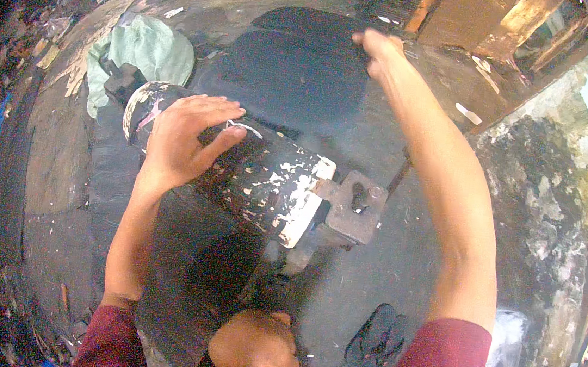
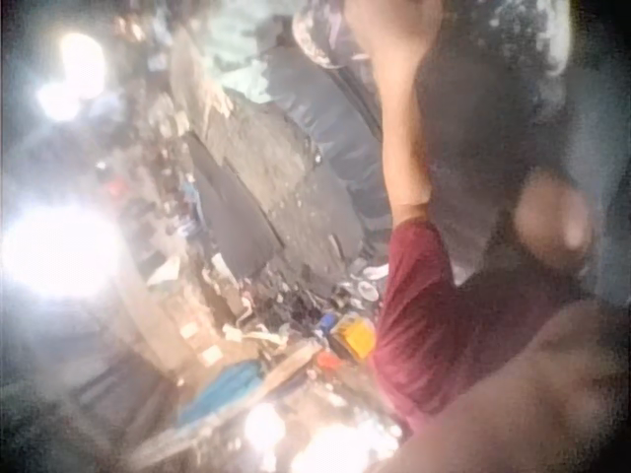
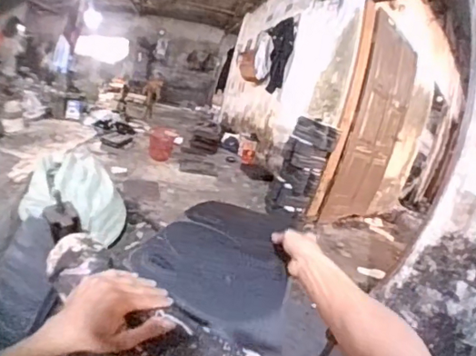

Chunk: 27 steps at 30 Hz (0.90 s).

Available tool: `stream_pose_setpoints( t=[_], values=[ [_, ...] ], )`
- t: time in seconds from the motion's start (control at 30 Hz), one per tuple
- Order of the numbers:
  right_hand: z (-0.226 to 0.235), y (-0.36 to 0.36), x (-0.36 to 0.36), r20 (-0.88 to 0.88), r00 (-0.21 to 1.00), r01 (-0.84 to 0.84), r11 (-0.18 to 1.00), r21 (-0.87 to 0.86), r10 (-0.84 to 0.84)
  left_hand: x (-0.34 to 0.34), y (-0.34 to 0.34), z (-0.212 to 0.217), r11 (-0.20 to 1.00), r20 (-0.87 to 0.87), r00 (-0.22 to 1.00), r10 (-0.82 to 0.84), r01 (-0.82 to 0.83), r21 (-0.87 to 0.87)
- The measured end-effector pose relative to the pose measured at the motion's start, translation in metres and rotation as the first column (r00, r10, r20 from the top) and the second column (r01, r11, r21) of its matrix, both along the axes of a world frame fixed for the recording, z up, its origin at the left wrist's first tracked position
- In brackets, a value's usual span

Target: The person cuts a large black rubber sheet into smaller rectangular pieces using a machete while sitting on the floor. He then feeds the cut pieces through a manual roller machine to flatten or emboss them.

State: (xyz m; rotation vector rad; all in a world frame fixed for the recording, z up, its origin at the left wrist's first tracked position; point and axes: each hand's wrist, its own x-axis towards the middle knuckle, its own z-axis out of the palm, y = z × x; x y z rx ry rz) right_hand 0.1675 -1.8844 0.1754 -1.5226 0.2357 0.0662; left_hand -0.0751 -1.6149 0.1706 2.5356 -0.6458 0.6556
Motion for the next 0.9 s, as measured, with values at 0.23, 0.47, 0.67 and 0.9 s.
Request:
stream_pose_setpoints(
  t=[0.23,0.47,0.67,0.9],
  values=[
    [0.064,0.054,0.021,0.534,0.846,0.189,0.938,-0.291,-0.004,0.000,0.004,-0.009,0.993,0.131,0.991,-0.002,0.018,-0.116],
    [0.106,0.005,0.016,0.676,0.726,0.195,0.981,-0.025,-0.127,0.000,0.003,-0.005,0.987,0.126,0.992,0.025,-0.004,-0.164],
    [0.080,-0.044,0.115,0.514,0.821,0.326,0.943,-0.063,-0.249,0.000,-0.001,-0.004,0.980,0.102,0.995,0.022,-0.001,-0.201],
    [-0.021,0.052,0.033,0.034,0.992,-0.048,0.609,-0.792,0.123,-0.003,0.014,-0.006,0.979,0.099,0.994,0.036,-0.015,-0.201]
  ],
)
